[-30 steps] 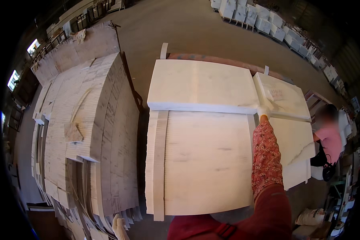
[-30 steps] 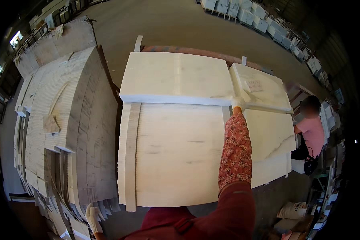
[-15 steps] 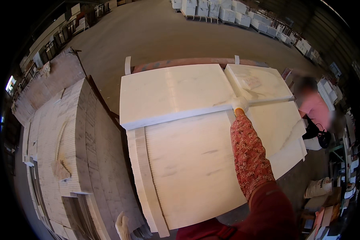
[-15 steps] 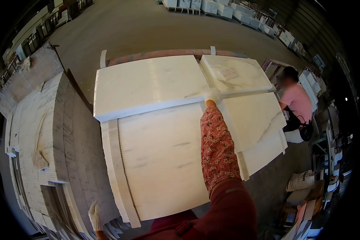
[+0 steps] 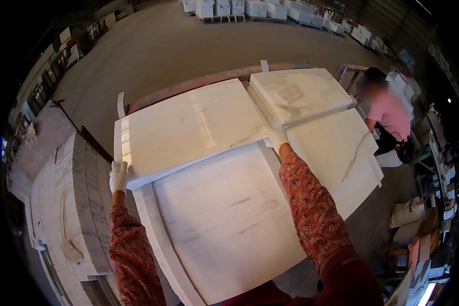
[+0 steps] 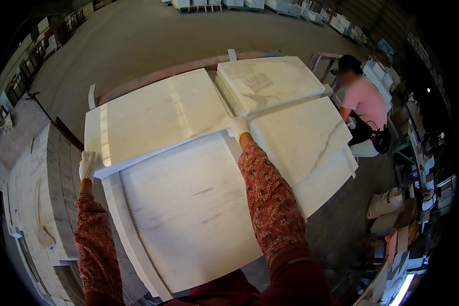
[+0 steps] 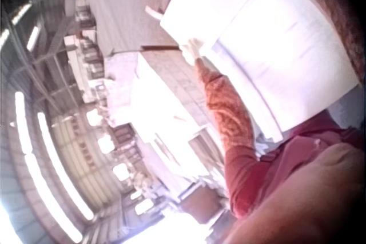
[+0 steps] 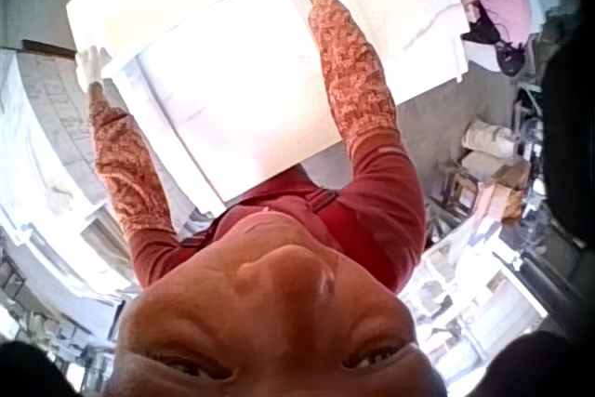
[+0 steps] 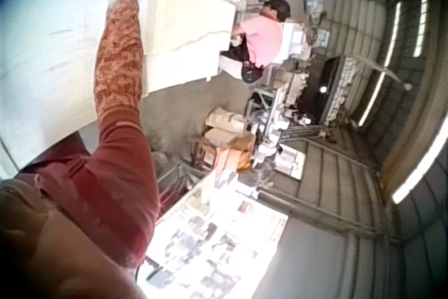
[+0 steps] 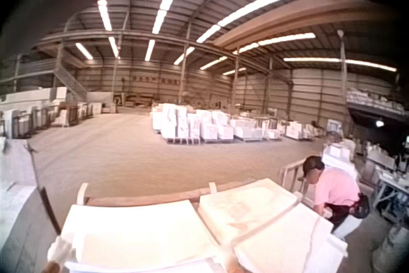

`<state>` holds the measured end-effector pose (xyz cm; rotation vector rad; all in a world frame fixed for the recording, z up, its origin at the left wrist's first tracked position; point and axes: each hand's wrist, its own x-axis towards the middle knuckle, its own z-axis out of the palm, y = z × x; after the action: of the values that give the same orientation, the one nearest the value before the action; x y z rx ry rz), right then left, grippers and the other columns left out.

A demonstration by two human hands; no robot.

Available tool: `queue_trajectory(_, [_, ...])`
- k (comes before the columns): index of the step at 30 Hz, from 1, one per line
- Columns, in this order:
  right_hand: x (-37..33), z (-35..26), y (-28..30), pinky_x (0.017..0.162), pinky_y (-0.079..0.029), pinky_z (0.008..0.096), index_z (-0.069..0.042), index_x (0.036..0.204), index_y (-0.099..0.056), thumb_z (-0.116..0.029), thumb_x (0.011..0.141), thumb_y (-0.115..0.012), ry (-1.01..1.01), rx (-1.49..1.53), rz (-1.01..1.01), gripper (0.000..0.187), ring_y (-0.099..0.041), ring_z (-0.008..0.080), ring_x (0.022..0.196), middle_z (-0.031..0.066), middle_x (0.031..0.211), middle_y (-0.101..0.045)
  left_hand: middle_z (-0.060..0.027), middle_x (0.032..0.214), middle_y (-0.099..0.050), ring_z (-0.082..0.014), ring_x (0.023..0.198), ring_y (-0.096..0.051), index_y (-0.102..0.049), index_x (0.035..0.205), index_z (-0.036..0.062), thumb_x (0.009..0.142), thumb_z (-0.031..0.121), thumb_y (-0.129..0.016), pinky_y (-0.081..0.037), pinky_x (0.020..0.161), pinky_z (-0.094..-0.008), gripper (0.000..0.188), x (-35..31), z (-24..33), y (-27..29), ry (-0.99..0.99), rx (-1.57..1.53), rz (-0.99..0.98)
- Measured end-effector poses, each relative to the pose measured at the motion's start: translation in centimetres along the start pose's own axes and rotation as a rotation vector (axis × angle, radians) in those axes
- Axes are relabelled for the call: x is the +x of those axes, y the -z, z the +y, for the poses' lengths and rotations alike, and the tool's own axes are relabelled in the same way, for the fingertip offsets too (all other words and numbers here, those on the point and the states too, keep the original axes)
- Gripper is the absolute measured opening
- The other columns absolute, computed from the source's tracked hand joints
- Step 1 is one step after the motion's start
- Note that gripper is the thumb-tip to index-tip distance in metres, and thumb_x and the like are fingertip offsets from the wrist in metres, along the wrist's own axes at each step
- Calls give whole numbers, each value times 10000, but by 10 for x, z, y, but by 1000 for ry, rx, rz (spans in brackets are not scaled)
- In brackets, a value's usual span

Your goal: The person applies a white paste to the surface of a large stone slab using a putty knife, then scrapes and wipes the surface with gloved hands. The person repeatedly lifts, flips, and stacks the slabs on a wooden rack while working in a workshop environment.

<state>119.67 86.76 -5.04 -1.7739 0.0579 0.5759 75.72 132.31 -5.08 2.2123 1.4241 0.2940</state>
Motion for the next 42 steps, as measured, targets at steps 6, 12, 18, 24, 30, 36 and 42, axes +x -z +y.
queue_trajectory(6, [42,23,41,505,-472,314,-16,1000,-614,-276,885,-661,-22,212,8,288,-628,220,656,131,837,-648,-346,1244,-543,-516,1104,-589,-311,1448,180,893,600,-535,-491,909,-531,731,-1,58,-28,31,22,105])
queue_trajectory(12, [-89,41,-7,405,-273,209,-97,842,-625,-300,966,-589,-45,339,-323,241,-478,71,537,-12,694,-554,-316,1288,-542,-460,1176,-574,-329,1472,189,886,554,-591,-492,942,-493,739,13,-45,11,3,-96,89])
queue_trajectory(18, [-231,73,-17,501,-388,205,-94,967,-634,-356,979,-584,-303,459,-153,268,-564,102,634,5,803,-632,-230,1445,-504,-365,1290,-536,-312,1548,112,866,536,-646,-432,1049,-401,870,28,-46,37,-73,-77,12])
queue_trajectory(24, [-277,87,-34,699,-501,288,-39,1147,-635,-396,974,-589,-294,117,-342,399,-619,131,849,28,981,-670,-230,1366,-572,-337,1250,-569,-387,1490,60,880,580,-604,-449,1011,-376,830,87,-142,65,-121,-172,97])
queue_trajectory(30, [-205,75,-56,895,-501,341,60,1276,-560,-437,981,-557,-178,522,-217,579,-601,212,1079,127,1220,-628,-142,1079,-689,-227,965,-653,-586,1291,-13,889,568,-619,-497,864,-331,706,77,-67,30,-44,-184,-26])
queue_trajectory(36, [-178,92,-92,803,-499,360,88,1159,-624,-413,978,-548,-136,373,50,539,-624,225,901,132,1047,-676,-34,884,-667,-124,742,-603,-679,1127,-20,881,457,-708,-491,673,-288,537,65,-71,41,5,-443,82])
queue_trajectory(42, [-167,112,-98,719,-498,338,79,1083,-662,-414,992,-534,89,356,79,517,-610,184,820,95,887,-673,-1,823,-647,-95,652,-570,-686,1078,-7,907,358,-722,-459,572,-255,404,54,-93,65,25,-602,164])
